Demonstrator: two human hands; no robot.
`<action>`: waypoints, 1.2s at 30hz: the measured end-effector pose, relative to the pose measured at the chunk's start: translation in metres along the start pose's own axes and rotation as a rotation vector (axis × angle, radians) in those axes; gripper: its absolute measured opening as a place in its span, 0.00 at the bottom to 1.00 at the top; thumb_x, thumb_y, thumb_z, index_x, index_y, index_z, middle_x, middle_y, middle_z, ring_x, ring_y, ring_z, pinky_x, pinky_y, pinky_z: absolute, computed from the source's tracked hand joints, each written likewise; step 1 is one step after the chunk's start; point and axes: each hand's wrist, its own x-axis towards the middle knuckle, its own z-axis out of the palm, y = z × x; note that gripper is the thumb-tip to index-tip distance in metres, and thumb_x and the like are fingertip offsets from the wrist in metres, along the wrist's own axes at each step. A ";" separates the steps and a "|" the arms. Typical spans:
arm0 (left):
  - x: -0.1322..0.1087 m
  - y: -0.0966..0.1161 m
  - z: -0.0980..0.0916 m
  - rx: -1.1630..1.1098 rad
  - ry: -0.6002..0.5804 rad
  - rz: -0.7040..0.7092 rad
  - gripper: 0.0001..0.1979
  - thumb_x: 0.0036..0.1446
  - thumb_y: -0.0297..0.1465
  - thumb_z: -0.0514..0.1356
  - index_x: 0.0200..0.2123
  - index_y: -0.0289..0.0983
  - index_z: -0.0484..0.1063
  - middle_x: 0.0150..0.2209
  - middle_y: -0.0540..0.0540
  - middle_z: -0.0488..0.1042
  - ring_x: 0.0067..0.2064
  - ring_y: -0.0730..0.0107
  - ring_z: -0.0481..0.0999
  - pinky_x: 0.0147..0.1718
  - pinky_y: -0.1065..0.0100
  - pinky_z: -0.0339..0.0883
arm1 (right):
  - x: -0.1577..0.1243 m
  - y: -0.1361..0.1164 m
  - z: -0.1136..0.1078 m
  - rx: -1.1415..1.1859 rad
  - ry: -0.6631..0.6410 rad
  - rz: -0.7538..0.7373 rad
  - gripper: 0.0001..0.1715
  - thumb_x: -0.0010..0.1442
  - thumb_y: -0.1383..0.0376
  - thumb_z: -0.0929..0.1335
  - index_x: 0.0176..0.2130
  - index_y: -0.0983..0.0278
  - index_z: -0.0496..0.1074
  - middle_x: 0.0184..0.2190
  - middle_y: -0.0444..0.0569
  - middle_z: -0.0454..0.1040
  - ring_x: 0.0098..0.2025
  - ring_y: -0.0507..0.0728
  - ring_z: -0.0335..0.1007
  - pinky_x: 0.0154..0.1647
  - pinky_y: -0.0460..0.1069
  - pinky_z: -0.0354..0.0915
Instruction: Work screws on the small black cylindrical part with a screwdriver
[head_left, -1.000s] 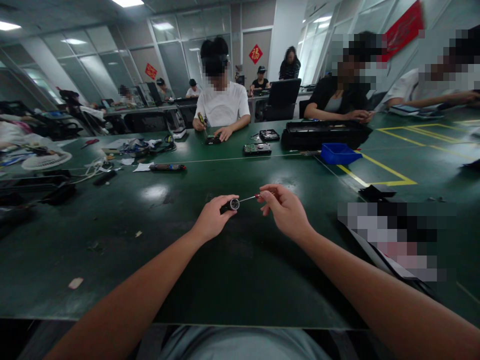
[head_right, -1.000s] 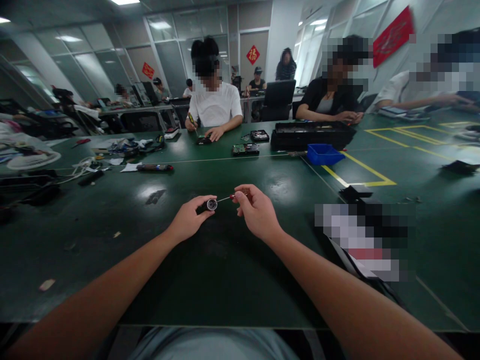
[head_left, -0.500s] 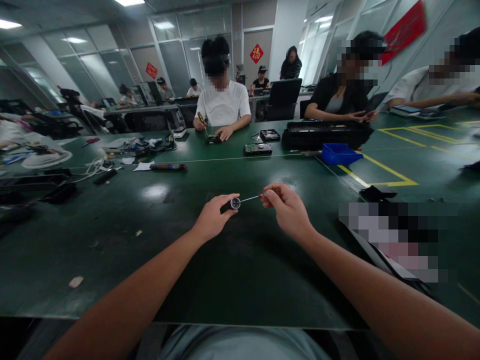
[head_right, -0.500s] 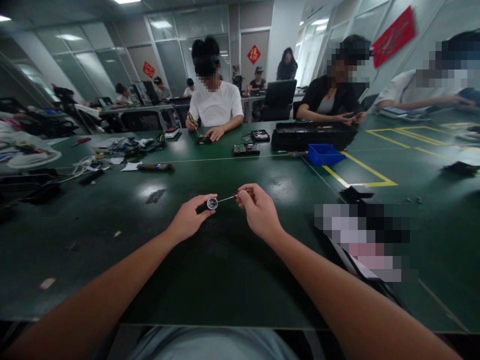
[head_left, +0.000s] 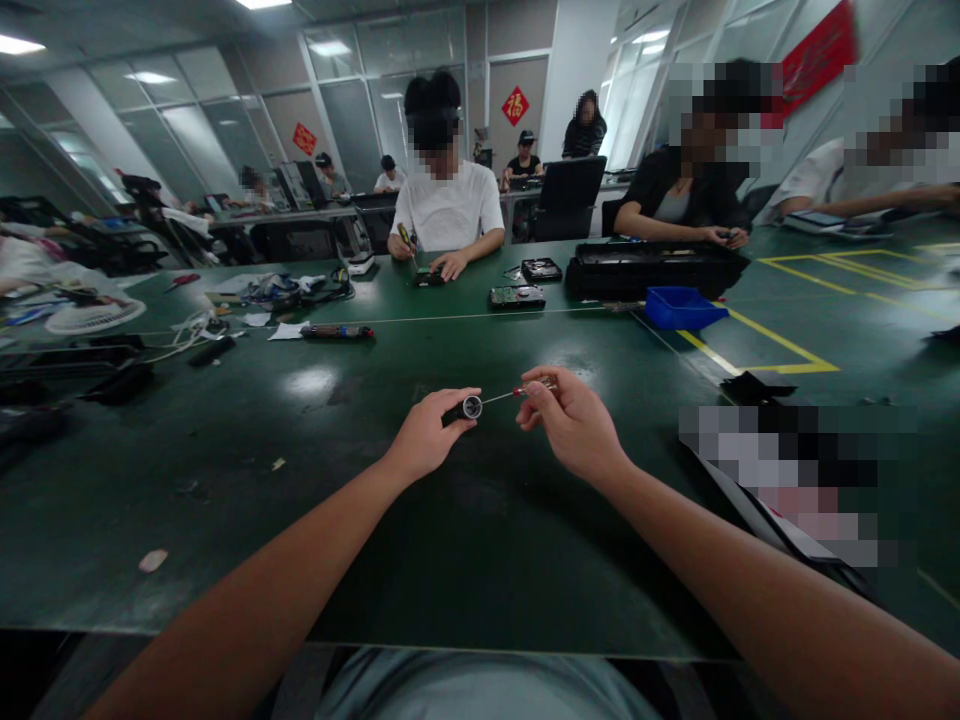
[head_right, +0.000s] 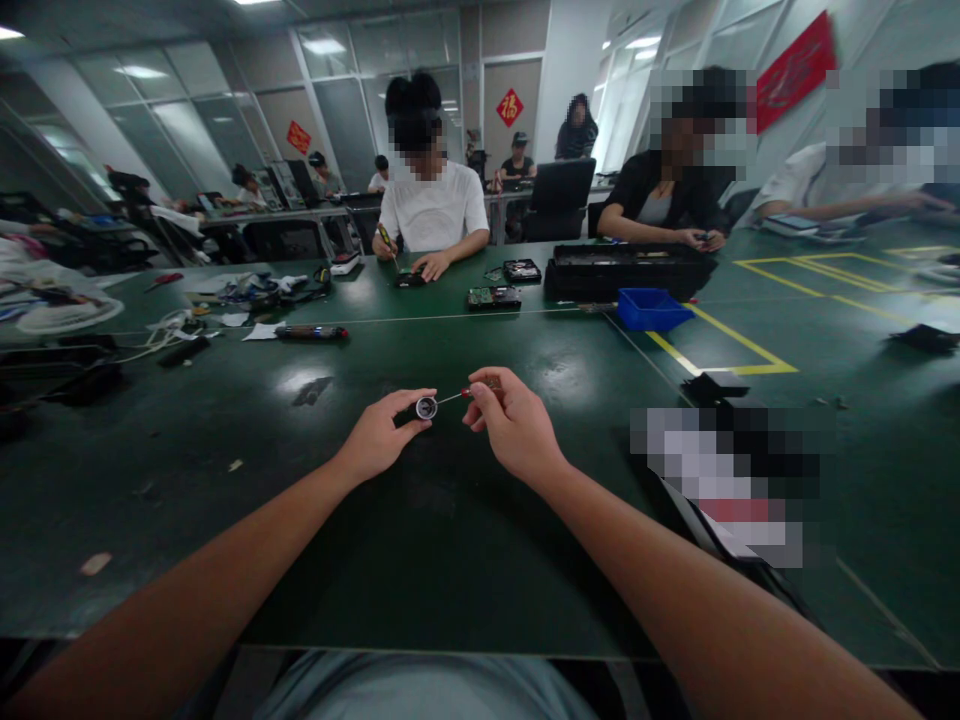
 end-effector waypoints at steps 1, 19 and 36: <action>0.000 0.000 0.000 -0.001 -0.002 0.003 0.22 0.60 0.27 0.63 0.57 0.44 0.71 0.56 0.46 0.74 0.58 0.60 0.71 0.61 0.51 0.61 | 0.000 -0.001 0.000 0.018 -0.007 0.005 0.14 0.67 0.56 0.63 0.46 0.62 0.67 0.25 0.43 0.74 0.25 0.53 0.73 0.29 0.50 0.69; 0.000 0.000 0.002 -0.019 0.006 0.031 0.21 0.59 0.27 0.64 0.56 0.43 0.72 0.55 0.46 0.74 0.57 0.62 0.72 0.60 0.55 0.61 | -0.003 -0.003 0.002 0.114 -0.066 -0.023 0.13 0.67 0.56 0.64 0.46 0.61 0.66 0.28 0.44 0.74 0.25 0.51 0.71 0.25 0.48 0.67; 0.000 -0.002 0.002 0.002 0.004 0.017 0.21 0.59 0.28 0.64 0.56 0.45 0.72 0.55 0.47 0.74 0.57 0.61 0.71 0.60 0.54 0.61 | -0.003 -0.006 0.000 0.155 -0.081 -0.010 0.12 0.66 0.57 0.64 0.44 0.62 0.67 0.28 0.45 0.73 0.27 0.52 0.72 0.26 0.49 0.68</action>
